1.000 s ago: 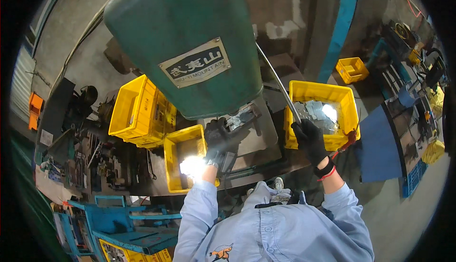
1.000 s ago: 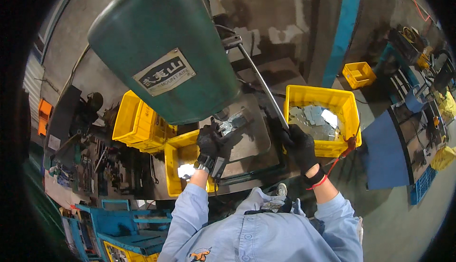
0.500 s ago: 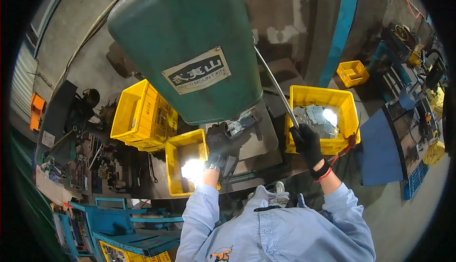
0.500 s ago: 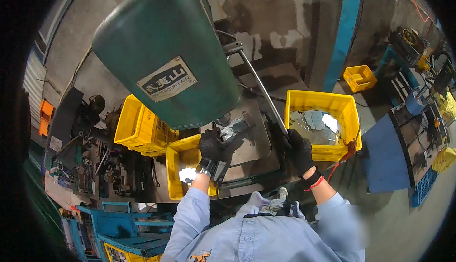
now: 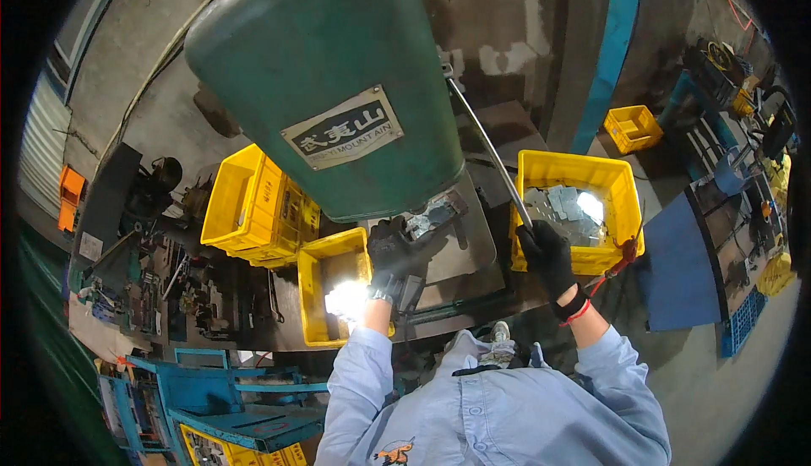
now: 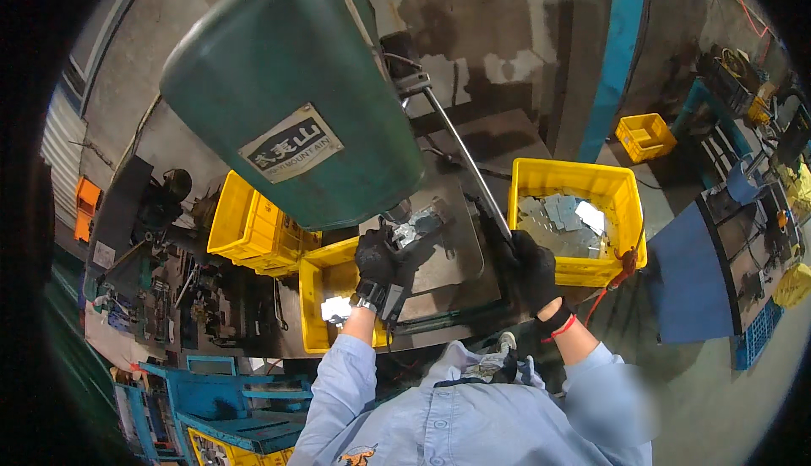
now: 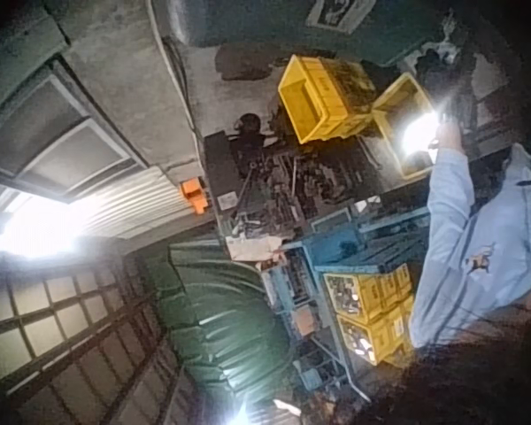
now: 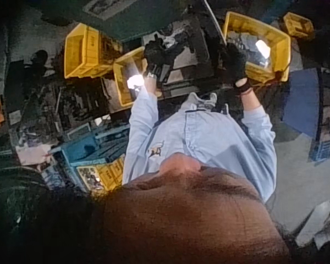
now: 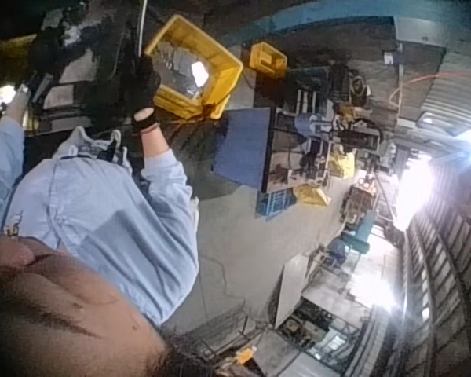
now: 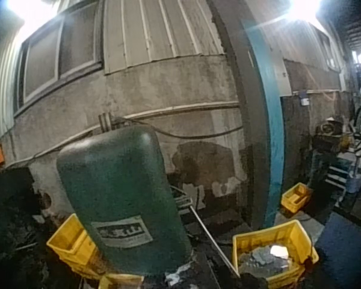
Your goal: Operating a punch press machine to form or cut small metal components, then sorting them into bins.
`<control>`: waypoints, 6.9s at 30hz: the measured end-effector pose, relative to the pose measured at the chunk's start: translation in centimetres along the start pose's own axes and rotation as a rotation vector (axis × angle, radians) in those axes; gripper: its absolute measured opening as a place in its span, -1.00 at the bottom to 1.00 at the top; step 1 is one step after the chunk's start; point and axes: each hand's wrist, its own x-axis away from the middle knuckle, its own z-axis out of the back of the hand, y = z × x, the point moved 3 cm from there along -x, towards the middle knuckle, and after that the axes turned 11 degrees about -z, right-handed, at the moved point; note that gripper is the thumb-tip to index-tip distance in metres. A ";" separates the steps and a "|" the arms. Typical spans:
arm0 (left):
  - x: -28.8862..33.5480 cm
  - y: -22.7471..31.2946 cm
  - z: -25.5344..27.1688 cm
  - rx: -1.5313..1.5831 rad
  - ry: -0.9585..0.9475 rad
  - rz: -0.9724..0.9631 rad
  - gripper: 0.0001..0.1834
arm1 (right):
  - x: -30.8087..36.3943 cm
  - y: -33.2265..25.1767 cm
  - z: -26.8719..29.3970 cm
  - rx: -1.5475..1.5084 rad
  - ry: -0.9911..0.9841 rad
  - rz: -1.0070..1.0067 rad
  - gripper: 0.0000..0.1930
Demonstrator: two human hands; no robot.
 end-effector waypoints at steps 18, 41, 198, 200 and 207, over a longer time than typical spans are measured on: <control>0.5 -3.8 -6.2 -0.158 0.287 -0.194 -0.29 | -2.9 10.5 -5.7 -0.164 0.138 0.088 -0.88; 1.4 -3.3 -5.0 -0.091 0.308 -0.111 -0.10 | -3.9 7.5 -5.1 0.137 0.162 0.238 -0.82; -0.7 -1.5 -6.0 -0.022 0.268 -0.092 -0.05 | 0.2 -2.4 -1.0 -0.100 -0.116 -0.222 -0.78; -0.8 -0.9 -6.0 0.007 0.250 -0.074 -0.04 | 0.4 -3.5 -0.3 -0.046 -0.104 -0.238 -0.78; -0.7 0.3 -4.9 -0.086 0.306 -0.066 -0.21 | 0.7 -4.3 0.4 -0.022 -0.064 -0.202 -0.80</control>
